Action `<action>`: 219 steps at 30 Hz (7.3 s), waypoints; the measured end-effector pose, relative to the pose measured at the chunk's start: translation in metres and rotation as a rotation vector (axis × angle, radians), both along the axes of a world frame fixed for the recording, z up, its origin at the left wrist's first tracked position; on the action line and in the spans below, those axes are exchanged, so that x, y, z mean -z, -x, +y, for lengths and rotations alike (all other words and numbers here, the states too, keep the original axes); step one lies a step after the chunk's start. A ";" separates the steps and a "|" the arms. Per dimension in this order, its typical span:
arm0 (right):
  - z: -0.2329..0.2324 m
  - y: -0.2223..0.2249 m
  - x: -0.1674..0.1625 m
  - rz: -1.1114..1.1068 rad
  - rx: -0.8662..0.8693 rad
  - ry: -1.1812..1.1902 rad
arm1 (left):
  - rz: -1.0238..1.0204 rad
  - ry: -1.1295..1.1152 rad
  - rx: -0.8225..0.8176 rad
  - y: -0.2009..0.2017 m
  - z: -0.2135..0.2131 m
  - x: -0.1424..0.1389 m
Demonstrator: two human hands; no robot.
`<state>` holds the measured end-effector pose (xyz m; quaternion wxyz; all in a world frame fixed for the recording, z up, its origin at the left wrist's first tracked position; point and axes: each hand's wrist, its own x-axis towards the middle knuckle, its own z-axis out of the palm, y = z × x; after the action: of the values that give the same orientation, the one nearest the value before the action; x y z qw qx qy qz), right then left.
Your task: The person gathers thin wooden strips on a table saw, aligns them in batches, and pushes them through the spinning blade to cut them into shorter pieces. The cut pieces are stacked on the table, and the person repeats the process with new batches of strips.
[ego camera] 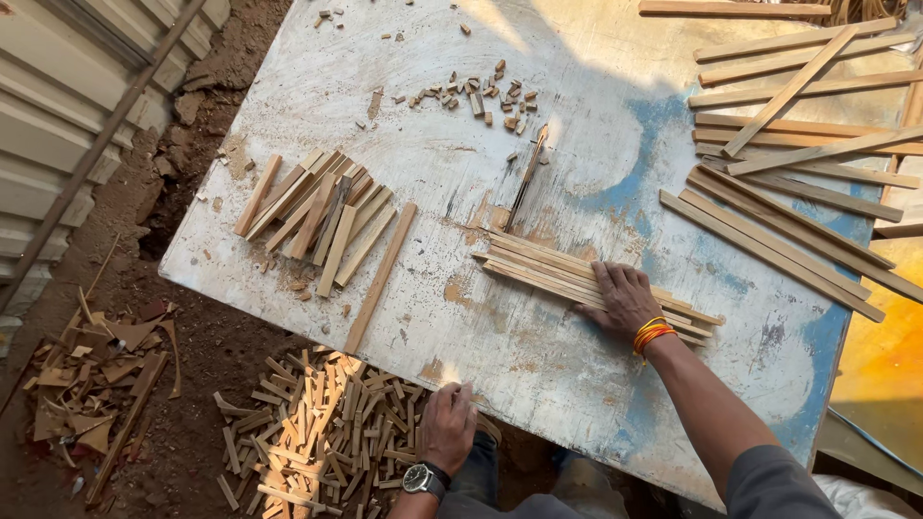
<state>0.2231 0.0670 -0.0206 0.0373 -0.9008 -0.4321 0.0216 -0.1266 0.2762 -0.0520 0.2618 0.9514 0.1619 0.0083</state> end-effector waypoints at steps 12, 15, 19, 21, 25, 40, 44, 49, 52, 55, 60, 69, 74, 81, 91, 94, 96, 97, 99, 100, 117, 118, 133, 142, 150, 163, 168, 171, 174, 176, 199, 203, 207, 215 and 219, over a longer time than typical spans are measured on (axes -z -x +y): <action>-0.005 -0.011 0.001 0.016 0.044 -0.144 | 0.198 -0.080 0.100 -0.003 -0.004 -0.027; -0.006 -0.015 0.002 0.061 0.056 -0.162 | 0.219 -0.077 0.076 -0.004 -0.006 -0.033; -0.007 -0.025 0.002 0.058 0.064 -0.172 | 0.244 -0.054 0.045 -0.004 -0.011 -0.037; -0.007 -0.030 0.001 0.050 0.055 -0.188 | 0.248 -0.056 0.028 -0.004 -0.014 -0.037; -0.005 -0.038 0.001 0.116 0.093 -0.152 | 0.257 -0.061 0.009 -0.005 -0.020 -0.032; -0.006 -0.060 0.000 0.144 0.094 -0.208 | 0.331 -0.082 -0.086 -0.008 -0.037 -0.034; -0.004 -0.066 0.000 0.106 0.084 -0.222 | 0.348 -0.063 -0.112 -0.010 -0.038 -0.037; -0.001 -0.074 -0.002 0.125 0.088 -0.222 | 0.351 -0.083 -0.116 -0.009 -0.038 -0.034; 0.002 -0.075 -0.006 0.129 0.102 -0.213 | 0.322 -0.075 -0.118 -0.007 -0.039 -0.027; 0.006 -0.073 -0.012 0.123 0.108 -0.195 | 0.325 -0.084 -0.126 -0.007 -0.039 -0.017; 0.010 -0.075 -0.015 0.100 0.157 -0.222 | 0.325 -0.081 -0.123 -0.008 -0.036 -0.008; -0.047 -0.023 -0.003 0.028 0.229 -0.277 | 0.189 0.076 -0.085 -0.007 0.006 -0.028; -0.011 0.088 0.012 0.108 -0.017 -0.329 | -0.123 -0.146 0.121 -0.050 0.064 -0.047; 0.107 0.141 0.012 0.218 0.045 -0.152 | 0.254 -0.347 0.571 -0.141 0.180 -0.058; 0.023 0.119 -0.007 0.215 0.257 -0.133 | 0.231 -0.235 0.585 -0.184 0.228 -0.059; 0.022 0.105 -0.005 0.251 0.282 -0.177 | 0.199 -0.228 0.589 -0.199 0.229 -0.060; 0.025 0.086 -0.006 0.227 0.284 -0.213 | 0.212 -0.193 0.566 -0.214 0.230 -0.059; 0.027 0.077 -0.008 0.218 0.278 -0.221 | 0.193 -0.199 0.566 -0.222 0.230 -0.058; 0.029 0.062 -0.011 0.228 0.278 -0.224 | 0.156 -0.211 0.553 -0.235 0.230 -0.056; 0.030 0.055 -0.012 0.244 0.291 -0.224 | 0.128 -0.227 0.555 -0.241 0.231 -0.055; 0.037 -0.003 -0.012 0.308 0.289 -0.113 | 0.217 -0.215 0.507 -0.297 0.233 -0.057; 0.037 -0.007 -0.012 0.307 0.291 -0.073 | 0.213 -0.216 0.508 -0.299 0.233 -0.056; 0.046 -0.038 -0.025 0.271 0.282 -0.090 | 0.213 -0.219 0.500 -0.336 0.228 -0.079; 0.049 -0.038 -0.046 0.254 0.324 -0.122 | 0.160 -0.286 0.500 -0.351 0.217 -0.099; 0.039 -0.022 -0.033 0.235 0.306 -0.151 | -0.338 -0.416 -0.020 -0.312 0.237 -0.103; 0.115 0.155 -0.003 0.295 0.189 -0.165 | -0.197 -0.290 0.356 -0.159 0.253 -0.062; 0.157 0.149 -0.003 0.334 0.174 -0.147 | 0.207 -0.348 0.750 -0.167 0.191 -0.056; 0.159 0.148 0.000 0.258 0.165 -0.200 | 0.180 -0.245 0.726 -0.177 0.210 -0.055; 0.141 0.150 0.005 0.269 0.268 -0.340 | 0.254 -0.208 0.676 -0.185 0.224 -0.051; 0.123 0.150 0.008 0.253 0.315 -0.349 | 0.196 -0.175 0.644 -0.192 0.226 -0.049; -0.041 0.230 0.023 0.173 0.604 -0.305 | 0.148 -0.185 0.549 -0.314 0.234 -0.051; -0.042 0.231 0.024 0.187 0.601 -0.311 | 0.172 -0.193 0.537 -0.330 0.233 -0.050; -0.043 0.231 0.023 0.178 0.582 -0.319 | 0.232 -0.206 0.541 -0.340 0.233 -0.051; -0.044 0.231 0.026 0.198 0.595 -0.303 | 0.171 -0.212 0.568 -0.353 0.234 -0.054; -0.045 0.232 0.031 0.178 0.594 -0.307 | 0.135 -0.194 0.562 -0.357 0.235 -0.054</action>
<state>-0.0090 0.0215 -0.0518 0.2148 -0.9656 -0.1444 0.0232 0.2304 0.5112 0.0024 0.1502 0.9779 -0.0923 -0.1122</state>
